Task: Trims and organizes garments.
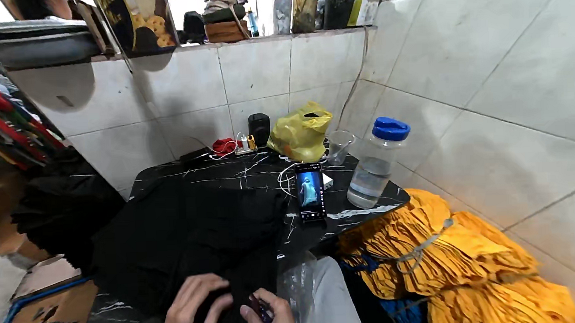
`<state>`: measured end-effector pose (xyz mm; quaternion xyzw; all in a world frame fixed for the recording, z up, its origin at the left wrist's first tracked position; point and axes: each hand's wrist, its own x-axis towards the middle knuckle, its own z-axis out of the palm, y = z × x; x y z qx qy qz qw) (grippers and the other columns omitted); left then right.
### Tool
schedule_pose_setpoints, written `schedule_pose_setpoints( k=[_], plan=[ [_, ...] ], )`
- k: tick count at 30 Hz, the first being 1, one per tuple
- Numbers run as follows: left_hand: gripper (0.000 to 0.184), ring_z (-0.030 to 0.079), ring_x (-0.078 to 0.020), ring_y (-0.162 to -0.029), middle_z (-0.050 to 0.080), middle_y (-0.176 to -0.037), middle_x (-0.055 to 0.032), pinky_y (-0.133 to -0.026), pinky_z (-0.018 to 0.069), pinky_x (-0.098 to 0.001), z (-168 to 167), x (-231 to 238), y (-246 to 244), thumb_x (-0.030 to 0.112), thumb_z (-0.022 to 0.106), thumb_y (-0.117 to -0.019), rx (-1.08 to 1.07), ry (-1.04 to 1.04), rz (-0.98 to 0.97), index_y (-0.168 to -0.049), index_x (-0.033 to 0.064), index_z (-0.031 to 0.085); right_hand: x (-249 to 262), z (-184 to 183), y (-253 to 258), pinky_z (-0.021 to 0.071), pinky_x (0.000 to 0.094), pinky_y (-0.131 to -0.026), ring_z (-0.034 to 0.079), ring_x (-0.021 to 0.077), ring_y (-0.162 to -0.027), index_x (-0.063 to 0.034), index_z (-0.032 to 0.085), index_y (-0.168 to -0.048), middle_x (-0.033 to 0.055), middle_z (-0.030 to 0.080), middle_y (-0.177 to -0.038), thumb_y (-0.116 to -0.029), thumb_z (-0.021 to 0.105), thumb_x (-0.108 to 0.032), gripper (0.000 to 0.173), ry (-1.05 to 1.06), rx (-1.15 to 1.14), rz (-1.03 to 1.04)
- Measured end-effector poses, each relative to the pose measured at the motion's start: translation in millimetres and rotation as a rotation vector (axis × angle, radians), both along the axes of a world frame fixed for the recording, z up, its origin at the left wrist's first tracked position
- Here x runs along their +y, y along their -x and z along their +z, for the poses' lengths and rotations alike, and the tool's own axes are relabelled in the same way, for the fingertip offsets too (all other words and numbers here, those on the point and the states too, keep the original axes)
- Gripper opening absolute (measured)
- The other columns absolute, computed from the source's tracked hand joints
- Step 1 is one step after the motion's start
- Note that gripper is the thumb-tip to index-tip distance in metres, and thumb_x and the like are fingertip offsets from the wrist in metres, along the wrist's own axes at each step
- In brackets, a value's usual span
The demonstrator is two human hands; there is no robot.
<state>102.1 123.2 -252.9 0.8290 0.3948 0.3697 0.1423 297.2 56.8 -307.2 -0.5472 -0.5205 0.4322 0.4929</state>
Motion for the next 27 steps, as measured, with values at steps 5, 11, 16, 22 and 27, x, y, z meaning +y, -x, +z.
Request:
schedule_pose_setpoints(
  k=[5, 11, 16, 22, 27],
  plan=[
    [0.032, 0.055, -0.0377, -0.129, 0.063, -0.135, -0.0160, -0.109, 0.0441, -0.0551, -17, -13, 40, 0.015, 0.072, -0.0890, 0.198, 0.198, -0.068, -0.121, 0.0138, 0.074, 0, -7, 1, 0.0588, 0.0322, -0.073, 0.069, 0.0144, -0.078, -0.0009, 0.071, -0.107, 0.0101, 0.072, -0.090, -0.0937, 0.074, -0.019, 0.023, 0.006, -0.015, 0.053],
    [0.012, 0.068, -0.0195, -0.106, 0.076, -0.104, -0.0043, -0.098, 0.0522, -0.0374, -18, -24, 47, 0.014, 0.070, -0.0947, 0.024, 0.137, -0.088, -0.099, 0.0118, 0.081, -3, -1, 6, 0.0555, 0.0341, -0.064, 0.063, 0.0172, -0.067, -0.0011, 0.068, -0.108, 0.0076, 0.066, -0.079, -0.0872, 0.080, -0.022, 0.032, -0.148, -0.287, -0.140],
    [0.009, 0.067, -0.0202, -0.108, 0.076, -0.105, -0.0066, -0.100, 0.0524, -0.0371, -25, -22, 49, 0.015, 0.075, -0.0921, -0.034, 0.177, -0.147, -0.096, 0.0104, 0.081, 0, 8, 14, 0.0591, 0.0381, -0.076, 0.070, 0.0191, -0.078, 0.0029, 0.071, -0.109, 0.0133, 0.073, -0.087, -0.1002, 0.067, -0.034, 0.038, -0.004, -0.022, 0.103],
    [0.011, 0.061, -0.0190, -0.093, 0.070, -0.093, -0.0077, -0.086, 0.0489, -0.0328, -9, -32, 52, 0.018, 0.078, -0.0902, 0.001, 0.124, -0.021, -0.100, 0.0179, 0.084, 0, 4, 25, 0.0548, 0.0264, -0.064, 0.062, 0.0088, -0.069, 0.0016, 0.067, -0.097, 0.0052, 0.067, -0.083, -0.0917, 0.076, -0.013, 0.018, 0.005, 0.354, 0.077],
    [0.015, 0.070, -0.0174, -0.097, 0.077, -0.095, -0.0055, -0.094, 0.0534, -0.0361, -23, -37, 29, 0.015, 0.069, -0.0955, -0.053, -0.074, 0.151, -0.104, 0.0148, 0.082, 0, 12, 27, 0.0408, 0.0185, -0.045, 0.053, 0.0018, -0.054, 0.0002, 0.068, -0.112, 0.0047, 0.073, -0.090, -0.0890, 0.078, -0.007, 0.026, 0.224, 0.593, 0.001]
  ],
)
